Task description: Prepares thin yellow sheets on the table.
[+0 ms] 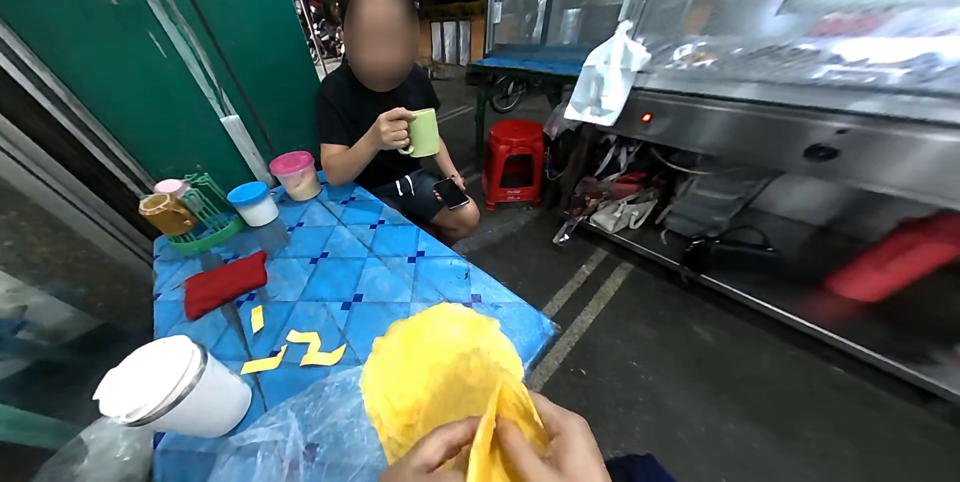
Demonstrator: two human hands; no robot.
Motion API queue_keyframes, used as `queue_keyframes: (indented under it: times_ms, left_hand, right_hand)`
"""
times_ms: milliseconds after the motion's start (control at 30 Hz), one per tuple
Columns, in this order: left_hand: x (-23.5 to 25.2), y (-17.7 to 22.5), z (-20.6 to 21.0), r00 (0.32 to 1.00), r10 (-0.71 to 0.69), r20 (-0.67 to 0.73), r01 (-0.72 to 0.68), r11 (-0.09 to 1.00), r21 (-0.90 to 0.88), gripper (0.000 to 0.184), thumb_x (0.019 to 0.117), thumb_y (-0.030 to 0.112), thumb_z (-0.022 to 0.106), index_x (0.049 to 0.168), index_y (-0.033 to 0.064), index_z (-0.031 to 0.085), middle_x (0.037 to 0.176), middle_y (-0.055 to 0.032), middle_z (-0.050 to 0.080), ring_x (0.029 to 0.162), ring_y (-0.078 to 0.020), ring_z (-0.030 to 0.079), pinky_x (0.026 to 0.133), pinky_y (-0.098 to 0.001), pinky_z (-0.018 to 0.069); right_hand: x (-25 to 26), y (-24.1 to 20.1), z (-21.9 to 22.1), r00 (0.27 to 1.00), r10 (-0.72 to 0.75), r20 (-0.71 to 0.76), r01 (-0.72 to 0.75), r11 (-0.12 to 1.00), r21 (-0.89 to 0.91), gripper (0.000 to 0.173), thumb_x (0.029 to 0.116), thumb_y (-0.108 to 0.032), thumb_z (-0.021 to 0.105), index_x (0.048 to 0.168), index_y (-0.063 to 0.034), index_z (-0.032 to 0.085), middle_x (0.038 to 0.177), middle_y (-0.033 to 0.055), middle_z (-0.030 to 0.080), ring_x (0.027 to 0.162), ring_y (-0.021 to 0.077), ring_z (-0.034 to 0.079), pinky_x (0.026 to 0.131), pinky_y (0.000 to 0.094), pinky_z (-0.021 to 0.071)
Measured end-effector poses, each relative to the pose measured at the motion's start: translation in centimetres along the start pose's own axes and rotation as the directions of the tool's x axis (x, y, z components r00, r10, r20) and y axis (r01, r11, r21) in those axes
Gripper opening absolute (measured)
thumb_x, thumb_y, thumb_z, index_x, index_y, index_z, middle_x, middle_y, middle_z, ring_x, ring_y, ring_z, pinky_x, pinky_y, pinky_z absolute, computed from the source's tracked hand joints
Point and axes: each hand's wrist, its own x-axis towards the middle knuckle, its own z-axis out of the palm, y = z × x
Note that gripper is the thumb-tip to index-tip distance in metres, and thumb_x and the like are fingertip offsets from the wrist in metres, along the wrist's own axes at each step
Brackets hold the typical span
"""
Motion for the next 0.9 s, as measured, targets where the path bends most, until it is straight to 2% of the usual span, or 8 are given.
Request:
queue_keyframes:
  times_ms: [67,167,267,367,500,633,733,900]
  left_hand:
    - [-0.2,-0.4,-0.2,0.996,0.000,-0.087,-0.003,0.999,-0.035,0.027,0.1011,0.015,0.060,0.091,-0.0074,0.073,0.126,-0.0222,0.067,0.121,-0.0220,0.064,0.104,-0.0387,0.0542]
    - [-0.8,-1.1,-1.2,0.986,-0.039,-0.160,0.024,0.995,-0.100,0.028,0.1032,0.019,0.059,0.093,-0.0022,0.074,0.120,-0.0122,0.070,0.116,-0.0137,0.064,0.101,-0.0343,0.0544]
    - [-1.4,-1.6,-2.1,0.970,-0.127,-0.209,0.100,0.986,-0.134,0.023,0.1013,0.013,0.059,0.090,0.0006,0.075,0.113,-0.0061,0.073,0.108,-0.0093,0.067,0.096,-0.0311,0.0563]
    - [-1.2,-0.8,-2.5,0.948,-0.249,-0.197,0.233,0.968,-0.097,0.014,0.0968,0.006,0.062,0.104,-0.0036,0.069,0.104,-0.0069,0.072,0.095,-0.0124,0.070,0.085,-0.0337,0.0611]
    - [0.0,1.4,-1.8,0.949,-0.271,-0.160,0.289,0.952,0.100,0.038,0.0940,0.019,0.072,0.122,-0.0059,0.065,0.109,-0.0130,0.073,0.099,-0.0183,0.072,0.089,-0.0401,0.0620]
    - [0.8,1.4,-0.7,0.944,-0.185,-0.274,0.248,0.945,0.215,0.020,0.0931,0.018,0.075,0.094,-0.0010,0.071,0.080,-0.0065,0.071,0.071,-0.0102,0.069,0.066,-0.0294,0.0595]
    - [0.8,1.2,-0.9,0.938,-0.181,-0.295,0.225,0.966,0.124,0.014,0.0947,0.013,0.072,0.095,-0.0012,0.069,0.079,-0.0050,0.071,0.070,-0.0097,0.069,0.065,-0.0289,0.0603]
    - [0.6,1.0,-1.3,0.963,-0.147,-0.225,0.168,0.983,0.075,0.018,0.0968,0.011,0.069,0.107,-0.0033,0.069,0.092,-0.0067,0.074,0.084,-0.0100,0.071,0.077,-0.0306,0.0619]
  right_hand:
    - [0.1,0.3,0.0,0.999,0.051,-0.002,-0.049,0.984,0.172,0.009,0.0953,-0.009,0.066,0.097,-0.0034,0.072,0.078,0.0016,0.074,0.070,0.0070,0.072,0.066,0.0287,0.0621]
    - [0.3,0.5,-0.3,0.988,0.145,0.052,-0.154,0.894,0.421,0.008,0.0974,-0.003,0.062,0.097,-0.0019,0.070,0.079,0.0026,0.075,0.069,0.0091,0.073,0.067,0.0291,0.0633]
    - [0.2,0.5,-0.5,0.988,0.119,0.094,-0.151,0.843,0.516,0.010,0.0984,-0.001,0.059,0.100,-0.0022,0.069,0.082,0.0019,0.075,0.073,0.0097,0.073,0.070,0.0297,0.0635]
    - [0.0,0.4,-0.5,0.996,-0.002,0.093,-0.042,0.882,0.469,0.010,0.0975,0.000,0.061,0.103,-0.0012,0.069,0.086,0.0011,0.076,0.077,0.0083,0.073,0.073,0.0292,0.0637]
    - [-0.6,-0.3,-0.3,0.981,-0.135,0.139,0.089,0.951,0.297,0.012,0.0975,-0.005,0.064,0.106,0.0010,0.070,0.088,0.0027,0.076,0.079,0.0061,0.073,0.075,0.0283,0.0624]
    - [-0.7,-0.5,-0.4,0.973,-0.196,0.117,0.156,0.944,0.290,0.012,0.0973,-0.004,0.064,0.105,0.0022,0.070,0.088,0.0040,0.075,0.080,0.0058,0.072,0.075,0.0280,0.0621]
    - [-0.5,-0.3,-1.0,0.978,-0.179,0.106,0.121,0.906,0.406,0.012,0.0977,0.000,0.061,0.106,0.0010,0.070,0.091,0.0008,0.076,0.082,0.0057,0.073,0.077,0.0280,0.0627]
    - [0.0,0.0,-1.5,0.958,-0.205,0.199,0.098,0.891,0.444,0.013,0.1033,-0.009,0.059,0.105,-0.0013,0.070,0.088,-0.0010,0.074,0.080,0.0047,0.071,0.075,0.0273,0.0609]
